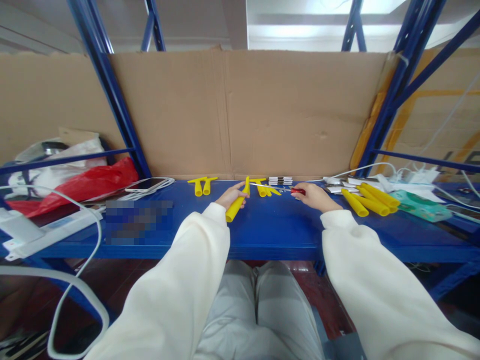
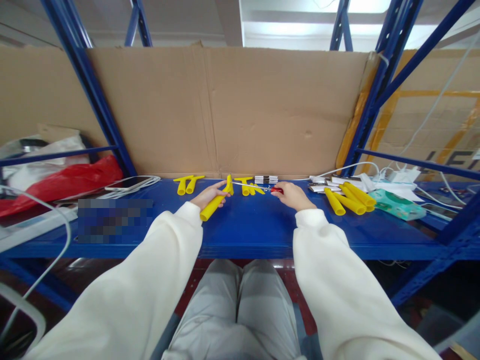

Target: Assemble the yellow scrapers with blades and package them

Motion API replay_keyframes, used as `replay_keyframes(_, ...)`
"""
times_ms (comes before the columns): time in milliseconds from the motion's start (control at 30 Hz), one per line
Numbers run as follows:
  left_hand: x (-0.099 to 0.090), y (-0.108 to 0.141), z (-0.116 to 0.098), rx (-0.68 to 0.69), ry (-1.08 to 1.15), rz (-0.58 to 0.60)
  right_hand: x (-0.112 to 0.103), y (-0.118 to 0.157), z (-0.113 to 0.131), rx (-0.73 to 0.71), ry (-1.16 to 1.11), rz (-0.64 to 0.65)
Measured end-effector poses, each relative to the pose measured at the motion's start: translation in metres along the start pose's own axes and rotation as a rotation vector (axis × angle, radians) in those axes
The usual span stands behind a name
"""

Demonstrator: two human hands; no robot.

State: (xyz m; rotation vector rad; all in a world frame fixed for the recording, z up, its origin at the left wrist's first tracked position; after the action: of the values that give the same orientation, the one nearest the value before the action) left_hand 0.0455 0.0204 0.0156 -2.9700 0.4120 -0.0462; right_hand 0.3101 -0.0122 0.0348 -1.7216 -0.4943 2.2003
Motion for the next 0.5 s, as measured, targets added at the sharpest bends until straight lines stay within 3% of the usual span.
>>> replay_keyframes(333, -0.0034, -0.0048, 0.0037, -0.006, -0.012, 0.024, 0.0011, 0.0001, 0.0003, 0.035, 0.063, -0.051)
replay_keyframes(500, -0.0026, -0.0034, 0.0016, 0.003, -0.013, 0.001, 0.007, -0.0027, -0.0002, -0.032, -0.028, 0.002)
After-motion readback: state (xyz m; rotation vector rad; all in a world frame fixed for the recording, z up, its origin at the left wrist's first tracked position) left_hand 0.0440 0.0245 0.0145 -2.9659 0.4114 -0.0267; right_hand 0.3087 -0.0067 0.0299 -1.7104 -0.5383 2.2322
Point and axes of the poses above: each hand's wrist, its own y-axis away from the middle knuckle, its own x-axis out of the palm, z = x × y, the point moved 5 cm from there along -y, towards the middle knuckle, and after that the axes turned 14 degrees about x, right-handed, at the moved point
